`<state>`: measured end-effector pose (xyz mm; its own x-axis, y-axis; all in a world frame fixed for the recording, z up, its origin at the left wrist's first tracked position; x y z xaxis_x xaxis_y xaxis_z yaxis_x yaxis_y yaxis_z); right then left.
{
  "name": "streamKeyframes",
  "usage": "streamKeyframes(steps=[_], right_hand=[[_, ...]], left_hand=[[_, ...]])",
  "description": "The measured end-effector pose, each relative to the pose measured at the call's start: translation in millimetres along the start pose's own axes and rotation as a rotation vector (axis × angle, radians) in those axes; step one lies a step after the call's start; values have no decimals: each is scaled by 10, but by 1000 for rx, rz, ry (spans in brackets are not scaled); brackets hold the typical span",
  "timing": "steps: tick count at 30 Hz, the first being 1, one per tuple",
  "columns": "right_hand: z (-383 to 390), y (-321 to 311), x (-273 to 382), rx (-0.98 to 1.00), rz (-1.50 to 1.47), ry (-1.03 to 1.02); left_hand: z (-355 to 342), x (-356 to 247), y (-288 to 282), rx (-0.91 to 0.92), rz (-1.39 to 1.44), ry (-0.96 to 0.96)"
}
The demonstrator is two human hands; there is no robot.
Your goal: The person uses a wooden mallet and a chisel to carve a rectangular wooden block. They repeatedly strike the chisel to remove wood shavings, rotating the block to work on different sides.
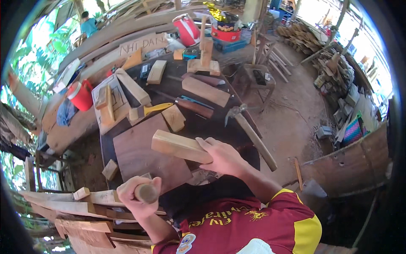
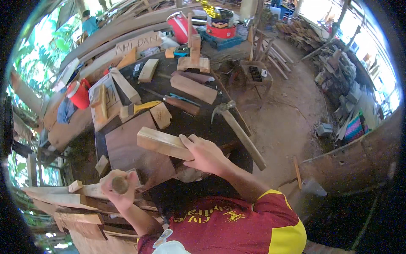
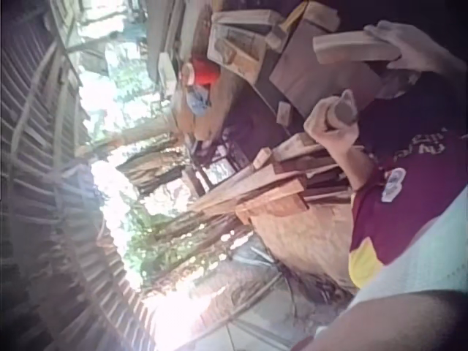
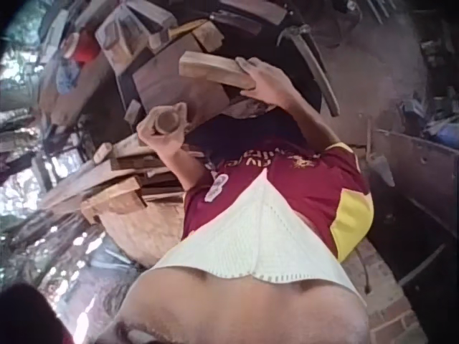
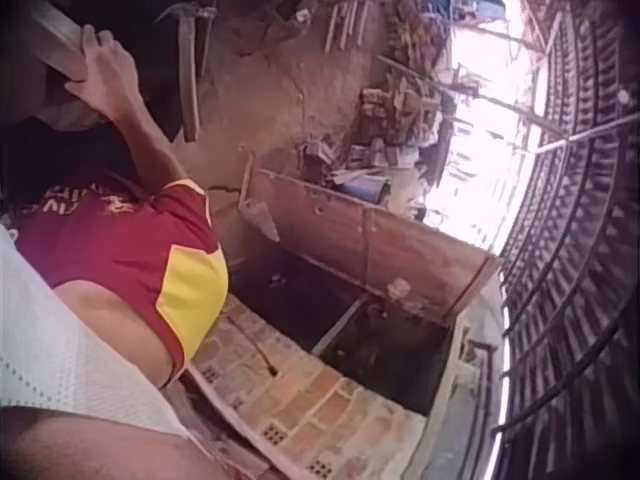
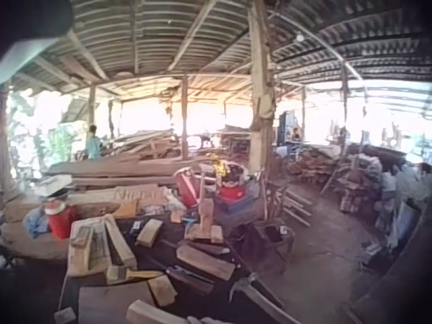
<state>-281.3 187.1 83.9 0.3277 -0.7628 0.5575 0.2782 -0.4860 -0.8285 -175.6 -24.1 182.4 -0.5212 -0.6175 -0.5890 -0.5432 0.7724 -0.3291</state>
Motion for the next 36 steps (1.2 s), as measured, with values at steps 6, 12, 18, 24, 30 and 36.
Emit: streamKeyframes(steps=[6,12,18,24,30,36], right_hand=[[19,77,168,-62,179,-57],[-77,208,454,-200,344,-173],[-94,331,512,-274,437,-167],[-104,342,435,-270,390,-158],[-112,329,431,-260,372,-184],[-114,302,453,-243,365,-185]], left_hand=[[299,265,-365,-229,43,-12],[321,385,-380,-287,87,-57],[357,563,-300,-332,183,-197],[399,529,-301,-276,132,-11],[390,620,-250,-235,32,4],[244,459,-355,-344,173,-188]])
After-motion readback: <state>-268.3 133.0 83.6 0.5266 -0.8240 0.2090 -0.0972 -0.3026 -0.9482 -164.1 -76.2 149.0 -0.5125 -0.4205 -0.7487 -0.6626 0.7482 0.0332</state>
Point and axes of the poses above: each hand's wrist, its own z-axis away from the middle knuckle, its own y-axis out of the palm, x = y × z, the point moved 10 cm from there along -z, towards the middle knuckle, and after that the axes turned 12 degrees about y, right-handed, at the moved point
